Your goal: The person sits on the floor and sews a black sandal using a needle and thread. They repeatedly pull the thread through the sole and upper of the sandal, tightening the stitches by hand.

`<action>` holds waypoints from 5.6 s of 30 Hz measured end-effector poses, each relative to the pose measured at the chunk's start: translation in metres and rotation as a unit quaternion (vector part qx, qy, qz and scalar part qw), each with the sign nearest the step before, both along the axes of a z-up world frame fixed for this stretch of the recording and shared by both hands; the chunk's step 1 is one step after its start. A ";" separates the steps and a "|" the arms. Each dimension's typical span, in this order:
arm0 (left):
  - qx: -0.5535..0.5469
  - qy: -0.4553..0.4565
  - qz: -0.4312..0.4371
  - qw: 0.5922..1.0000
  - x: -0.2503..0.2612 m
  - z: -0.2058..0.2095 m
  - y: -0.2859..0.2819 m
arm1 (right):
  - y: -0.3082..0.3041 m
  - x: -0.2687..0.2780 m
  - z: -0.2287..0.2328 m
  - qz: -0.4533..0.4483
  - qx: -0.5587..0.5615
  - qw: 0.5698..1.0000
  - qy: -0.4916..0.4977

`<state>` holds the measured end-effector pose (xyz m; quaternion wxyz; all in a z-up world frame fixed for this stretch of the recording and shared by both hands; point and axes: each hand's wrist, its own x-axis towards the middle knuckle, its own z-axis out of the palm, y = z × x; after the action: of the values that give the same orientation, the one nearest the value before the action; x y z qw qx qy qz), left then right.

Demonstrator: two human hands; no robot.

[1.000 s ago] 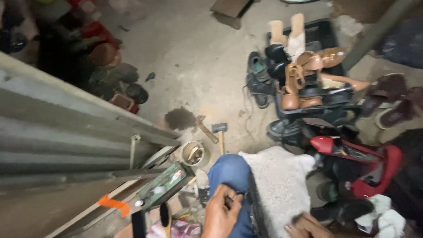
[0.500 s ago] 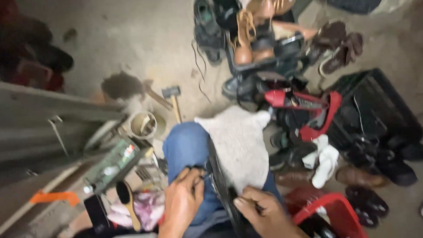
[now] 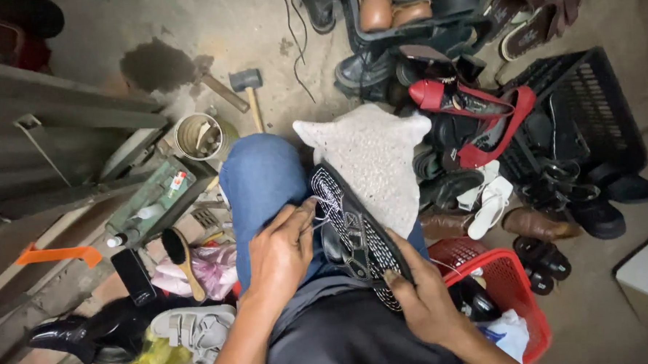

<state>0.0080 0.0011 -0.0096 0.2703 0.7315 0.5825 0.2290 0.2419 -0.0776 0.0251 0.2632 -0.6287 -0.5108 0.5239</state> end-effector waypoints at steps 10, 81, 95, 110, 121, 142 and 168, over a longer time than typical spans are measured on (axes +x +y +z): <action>-0.054 -0.005 -0.026 0.998 0.023 0.011 0.009 | -0.005 0.000 0.014 -0.036 -0.004 0.999 0.033; 0.069 -0.075 0.013 0.995 0.007 0.029 -0.012 | -0.007 0.055 -0.015 -0.200 -0.002 0.979 0.050; -0.036 -0.096 -0.085 0.991 0.015 0.061 -0.012 | 0.009 0.053 -0.014 -0.243 0.002 0.939 0.243; -0.019 -0.028 -0.106 0.994 0.025 0.058 -0.006 | 0.012 0.054 -0.011 -0.201 0.036 0.961 0.187; -0.161 -0.029 -0.177 0.971 -0.003 0.058 0.023 | -0.006 0.035 -0.007 0.008 0.056 0.986 0.156; -0.124 -0.056 -0.169 0.976 -0.045 0.018 0.027 | 0.053 -0.002 0.025 0.220 0.246 0.938 0.103; 0.000 -0.065 -0.060 0.996 -0.031 0.032 0.040 | 0.093 -0.019 0.029 0.055 0.114 0.952 0.277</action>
<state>-0.0233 0.0412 0.0220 0.3205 0.7490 0.5187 0.2594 0.2231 0.0156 0.0546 0.4351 -0.3957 -0.5075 0.6298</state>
